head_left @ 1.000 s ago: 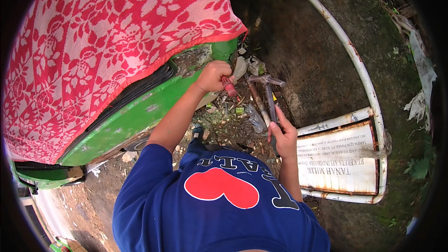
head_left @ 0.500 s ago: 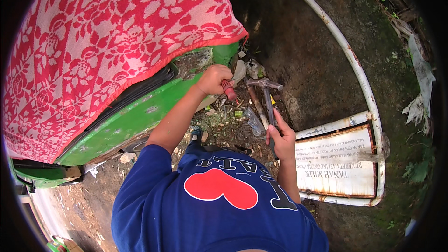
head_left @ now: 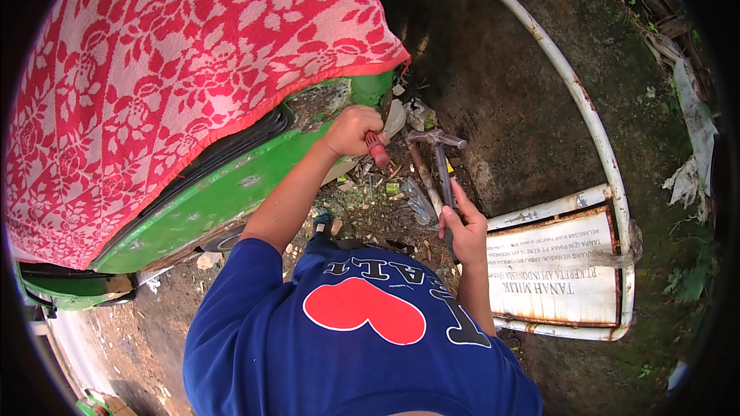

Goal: The person uses a hammer and a screwdriver to repeatedly strike and pry at a green metal frame covered by a red patterned cloth. The person adjusts the tools and repositions their hands while working on the same area of the frame.

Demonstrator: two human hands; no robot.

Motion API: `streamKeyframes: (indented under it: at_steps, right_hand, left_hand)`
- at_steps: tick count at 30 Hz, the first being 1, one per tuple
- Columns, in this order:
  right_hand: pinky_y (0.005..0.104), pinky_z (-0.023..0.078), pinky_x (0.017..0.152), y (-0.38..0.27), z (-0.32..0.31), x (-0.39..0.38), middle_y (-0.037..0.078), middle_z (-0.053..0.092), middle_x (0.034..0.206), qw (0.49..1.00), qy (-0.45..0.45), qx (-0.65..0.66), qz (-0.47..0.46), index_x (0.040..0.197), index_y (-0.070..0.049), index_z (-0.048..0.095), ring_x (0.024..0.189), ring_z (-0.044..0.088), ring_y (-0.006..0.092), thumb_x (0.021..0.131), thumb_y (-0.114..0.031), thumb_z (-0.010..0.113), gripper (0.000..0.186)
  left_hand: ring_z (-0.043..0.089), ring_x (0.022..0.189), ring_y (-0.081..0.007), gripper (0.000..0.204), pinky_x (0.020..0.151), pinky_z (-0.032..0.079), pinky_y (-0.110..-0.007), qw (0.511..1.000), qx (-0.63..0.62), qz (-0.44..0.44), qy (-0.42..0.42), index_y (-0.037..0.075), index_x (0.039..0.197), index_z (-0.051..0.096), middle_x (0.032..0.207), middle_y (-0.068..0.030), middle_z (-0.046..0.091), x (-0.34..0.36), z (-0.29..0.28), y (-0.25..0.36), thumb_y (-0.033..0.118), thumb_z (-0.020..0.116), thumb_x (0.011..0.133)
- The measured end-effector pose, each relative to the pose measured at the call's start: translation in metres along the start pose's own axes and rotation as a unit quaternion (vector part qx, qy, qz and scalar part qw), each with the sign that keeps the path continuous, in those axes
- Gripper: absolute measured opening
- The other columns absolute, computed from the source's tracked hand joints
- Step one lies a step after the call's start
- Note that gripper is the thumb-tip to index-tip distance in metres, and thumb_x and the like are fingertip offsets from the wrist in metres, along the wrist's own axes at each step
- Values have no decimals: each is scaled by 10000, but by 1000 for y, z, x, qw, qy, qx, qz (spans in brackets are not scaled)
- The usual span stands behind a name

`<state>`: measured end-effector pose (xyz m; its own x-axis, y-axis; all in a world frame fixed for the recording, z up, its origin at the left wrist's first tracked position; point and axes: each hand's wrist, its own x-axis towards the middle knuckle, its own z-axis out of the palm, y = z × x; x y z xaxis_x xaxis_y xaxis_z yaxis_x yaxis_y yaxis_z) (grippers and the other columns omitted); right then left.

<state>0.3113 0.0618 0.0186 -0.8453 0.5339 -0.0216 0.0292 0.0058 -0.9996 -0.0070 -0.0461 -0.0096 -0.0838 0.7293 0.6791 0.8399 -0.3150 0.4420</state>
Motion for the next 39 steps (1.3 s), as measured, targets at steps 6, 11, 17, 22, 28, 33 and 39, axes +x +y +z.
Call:
streamKeyframes:
  at_steps: [6,11,17,22,28,33,39]
  right_hand:
    - [255,489,571,-1,2,0,36,616,801,1000,1,-11,1,1502,-25,459,647,548,89,989,-36,575,526]
    - [253,490,581,-2,10,-9,54,625,791,996,4,-61,-66,1488,-21,477,637,556,105,988,-34,578,510]
    - [308,454,513,22,14,-4,114,617,709,897,26,-289,-334,1373,-33,616,558,572,199,890,15,690,491]
    - [340,427,506,31,13,-10,128,587,690,897,47,-200,-392,1295,-28,661,536,540,244,850,35,709,452]
    - [305,468,545,38,11,-5,141,657,801,888,45,-250,-383,1321,18,617,602,583,196,913,34,649,409]
    - [273,488,571,25,18,1,118,647,801,889,56,-262,-372,1429,-13,546,608,554,147,962,41,572,471]
    - [280,494,583,10,19,11,111,639,792,893,74,-113,-430,1463,-9,505,603,545,142,967,15,578,502]
  left_hand:
    - [486,594,-353,335,563,401,-443,1000,3,6,5,35,614,421,609,-122,440,0,1,-2,109,729,722]
    - [480,585,-353,317,539,391,-442,1000,13,-17,21,26,615,420,595,-130,424,3,2,-6,105,710,714]
    - [541,616,-344,264,554,427,-419,999,-3,-37,28,35,631,483,621,-123,501,4,5,-13,139,726,654]
    - [584,657,-346,242,575,453,-424,999,-13,-46,20,60,656,539,656,-112,541,2,4,-13,163,754,613]
    - [567,603,-343,223,552,441,-399,999,39,-25,25,53,625,547,609,-113,536,5,17,-22,173,734,632]
    - [527,563,-338,260,524,404,-395,993,2,-99,70,20,627,509,611,-149,496,11,9,-15,140,738,651]
    - [443,535,-313,229,507,364,-383,987,-17,-126,96,3,653,518,606,-175,456,18,6,-15,86,730,678]
